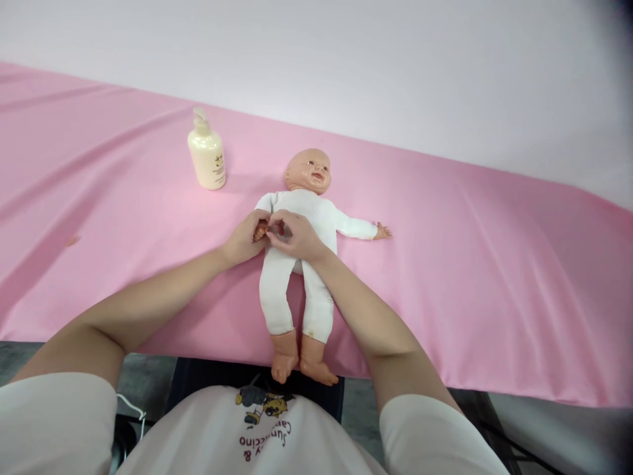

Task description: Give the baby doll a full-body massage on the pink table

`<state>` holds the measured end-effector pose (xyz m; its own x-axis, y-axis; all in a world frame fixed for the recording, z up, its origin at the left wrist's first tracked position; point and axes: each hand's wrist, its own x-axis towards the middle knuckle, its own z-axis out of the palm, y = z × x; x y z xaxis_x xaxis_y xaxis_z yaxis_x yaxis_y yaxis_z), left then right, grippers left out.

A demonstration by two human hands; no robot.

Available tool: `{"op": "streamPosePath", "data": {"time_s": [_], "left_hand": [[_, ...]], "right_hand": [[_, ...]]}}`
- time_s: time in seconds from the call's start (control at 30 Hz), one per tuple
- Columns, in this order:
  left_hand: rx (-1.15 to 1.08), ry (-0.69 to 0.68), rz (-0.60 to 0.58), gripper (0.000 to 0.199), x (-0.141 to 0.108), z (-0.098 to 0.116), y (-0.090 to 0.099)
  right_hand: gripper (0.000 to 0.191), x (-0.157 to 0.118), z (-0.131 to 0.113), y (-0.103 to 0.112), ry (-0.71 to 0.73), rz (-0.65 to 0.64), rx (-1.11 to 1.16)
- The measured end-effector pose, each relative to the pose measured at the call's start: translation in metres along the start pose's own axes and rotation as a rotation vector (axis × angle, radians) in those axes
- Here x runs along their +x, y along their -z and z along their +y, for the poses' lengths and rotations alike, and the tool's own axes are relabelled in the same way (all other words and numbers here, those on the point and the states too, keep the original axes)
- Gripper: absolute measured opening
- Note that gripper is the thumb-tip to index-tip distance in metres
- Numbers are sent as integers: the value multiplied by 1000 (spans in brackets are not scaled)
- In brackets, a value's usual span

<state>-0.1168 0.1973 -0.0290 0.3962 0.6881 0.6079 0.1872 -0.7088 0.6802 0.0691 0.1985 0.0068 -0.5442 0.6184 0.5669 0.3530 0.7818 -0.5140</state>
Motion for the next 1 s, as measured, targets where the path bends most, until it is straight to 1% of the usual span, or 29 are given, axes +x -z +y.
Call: {"op": "streamPosePath", "data": {"time_s": [0.1,0.17,0.4,0.5,0.6,0.7,0.87,1.0], "left_hand": [[-71,-28,5,40,1,2,0],[-59,-46,15,41,2,3,0],[107,51,6,38,0,0,2],[139,65,9,35,0,1,3],[154,75,18,28,1,2,4],[151,62,9,20,1,2,4],[144,46,9,16,2,3,5],[122,8,1,13,2,4,6]], "right_hand": [[9,-1,2,-2,26,-28,-48],[9,-1,4,-3,26,-32,-65],[11,-1,5,-4,3,-22,-65],[7,0,5,-3,-8,-24,-66],[4,0,5,-4,-10,-36,-74],[5,0,5,-3,-31,-35,-68],[6,1,1,0,-45,-31,-6],[10,3,-2,2,-44,-37,46]]}}
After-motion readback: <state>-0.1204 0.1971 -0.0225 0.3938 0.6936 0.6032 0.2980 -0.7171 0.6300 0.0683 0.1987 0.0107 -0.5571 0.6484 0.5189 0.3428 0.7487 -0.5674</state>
